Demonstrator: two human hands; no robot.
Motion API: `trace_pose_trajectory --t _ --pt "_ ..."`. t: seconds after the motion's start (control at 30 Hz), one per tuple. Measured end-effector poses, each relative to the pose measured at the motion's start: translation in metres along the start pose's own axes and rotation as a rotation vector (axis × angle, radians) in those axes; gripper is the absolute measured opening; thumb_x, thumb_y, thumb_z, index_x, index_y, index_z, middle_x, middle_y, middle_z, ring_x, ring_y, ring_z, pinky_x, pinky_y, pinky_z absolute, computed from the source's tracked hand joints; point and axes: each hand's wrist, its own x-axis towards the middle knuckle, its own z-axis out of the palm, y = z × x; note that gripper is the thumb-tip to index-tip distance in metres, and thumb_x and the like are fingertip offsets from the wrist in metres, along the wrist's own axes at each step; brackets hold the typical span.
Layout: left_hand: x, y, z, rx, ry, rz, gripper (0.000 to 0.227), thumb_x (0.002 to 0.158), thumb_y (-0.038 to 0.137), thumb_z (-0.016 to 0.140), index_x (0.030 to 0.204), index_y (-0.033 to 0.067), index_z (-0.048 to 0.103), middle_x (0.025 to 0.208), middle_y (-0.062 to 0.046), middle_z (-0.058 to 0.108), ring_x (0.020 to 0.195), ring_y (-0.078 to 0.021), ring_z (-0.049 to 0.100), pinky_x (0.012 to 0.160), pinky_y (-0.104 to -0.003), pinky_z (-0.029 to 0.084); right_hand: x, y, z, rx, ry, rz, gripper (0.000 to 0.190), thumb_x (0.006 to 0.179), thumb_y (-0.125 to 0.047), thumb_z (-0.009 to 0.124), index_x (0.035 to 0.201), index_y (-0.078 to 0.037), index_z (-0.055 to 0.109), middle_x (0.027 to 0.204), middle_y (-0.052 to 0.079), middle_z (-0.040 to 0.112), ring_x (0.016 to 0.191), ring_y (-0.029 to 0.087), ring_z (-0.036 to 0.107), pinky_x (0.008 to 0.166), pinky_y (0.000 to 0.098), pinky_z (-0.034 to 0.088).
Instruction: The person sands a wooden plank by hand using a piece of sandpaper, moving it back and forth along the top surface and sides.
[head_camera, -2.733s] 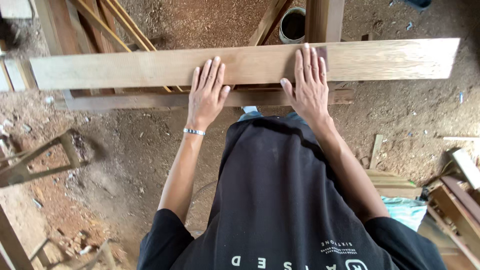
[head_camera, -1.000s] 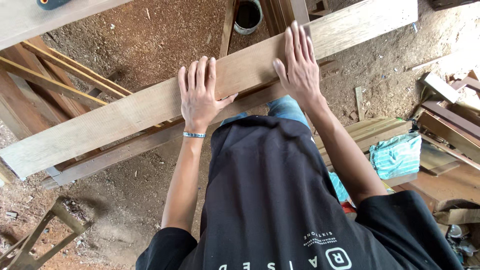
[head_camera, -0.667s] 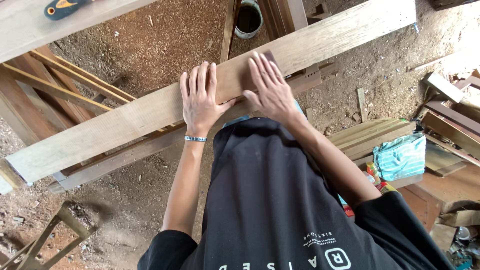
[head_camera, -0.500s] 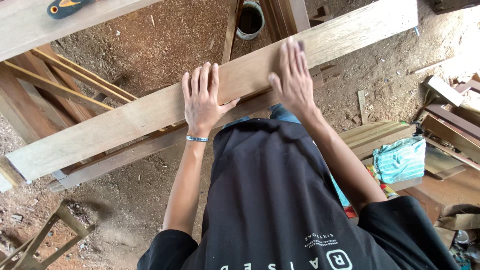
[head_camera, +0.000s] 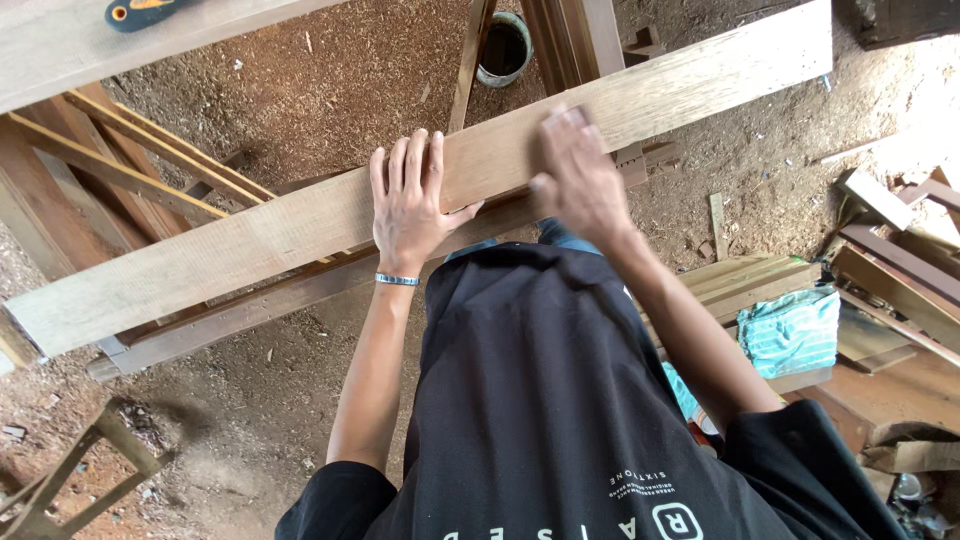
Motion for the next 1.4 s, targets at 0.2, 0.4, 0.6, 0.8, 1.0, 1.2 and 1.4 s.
trace_pose_trajectory --t 0.2,0.4,0.6,0.8,1.0,1.2,1.4 --pt "0.000 0.000 0.003 -0.006 -0.020 0.004 0.119 0.072 0.078 0.074 0.158 0.0032 0.038 0.153 -0.013 0.046 0.142 -0.0312 0.041 0.125 -0.057 0.024 0.027 -0.007 0.002 0.023 0.280 0.033 0.080 0.111 -0.048 0.033 0.160 0.007 0.002 0.170 0.027 0.005 0.159 0.035 0.005 0.129 0.0448 0.003" --pt "-0.001 -0.002 0.003 -0.001 -0.040 -0.002 0.121 0.069 0.074 0.076 0.159 0.0039 0.036 0.155 -0.013 0.045 0.144 -0.0311 0.040 0.125 -0.056 0.023 0.002 -0.045 0.012 0.021 0.189 -0.246 0.083 0.111 -0.055 0.030 0.161 0.003 0.002 0.172 0.020 0.001 0.162 0.033 0.005 0.133 0.0443 0.003" --pt "0.001 0.001 0.008 -0.070 0.027 0.004 0.116 0.077 0.076 0.076 0.157 0.0018 0.036 0.153 -0.016 0.043 0.142 -0.0337 0.039 0.124 -0.060 0.022 -0.001 0.028 -0.006 0.094 0.271 0.047 0.079 0.113 -0.051 0.033 0.166 -0.001 0.005 0.174 0.023 0.004 0.163 0.038 0.004 0.134 0.0464 0.003" --pt "-0.002 0.002 -0.006 -0.059 -0.023 -0.004 0.118 0.072 0.068 0.081 0.159 0.0024 0.035 0.154 -0.016 0.043 0.142 -0.0342 0.040 0.124 -0.058 0.025 0.034 -0.015 0.014 0.034 0.271 0.038 0.086 0.111 -0.057 0.035 0.163 0.004 0.001 0.171 0.027 0.002 0.160 0.039 0.003 0.131 0.0495 0.002" --pt "0.001 0.003 -0.005 -0.060 -0.012 -0.002 0.119 0.071 0.068 0.081 0.159 0.0030 0.034 0.154 -0.016 0.043 0.143 -0.0340 0.039 0.125 -0.058 0.024 -0.006 -0.032 0.008 0.125 0.071 -0.115 0.083 0.108 -0.051 0.040 0.164 -0.002 0.002 0.174 0.018 0.003 0.163 0.034 0.005 0.129 0.0479 0.009" --pt "-0.002 -0.003 0.006 -0.065 0.040 0.014 0.120 0.074 0.070 0.083 0.159 0.0024 0.033 0.153 -0.018 0.043 0.142 -0.0356 0.039 0.124 -0.060 0.023 0.015 0.019 0.001 0.132 0.370 0.038 0.082 0.116 -0.047 0.043 0.167 0.004 0.004 0.176 0.023 0.002 0.166 0.036 0.005 0.138 0.0492 0.006" --pt "-0.002 -0.003 0.005 -0.041 -0.018 0.003 0.122 0.071 0.070 0.083 0.161 0.0036 0.034 0.156 -0.015 0.044 0.145 -0.0334 0.039 0.126 -0.057 0.023 0.015 -0.041 0.030 0.118 0.251 -0.192 0.089 0.108 -0.053 0.043 0.162 0.004 0.001 0.170 0.025 -0.003 0.161 0.037 0.000 0.132 0.0491 0.002"
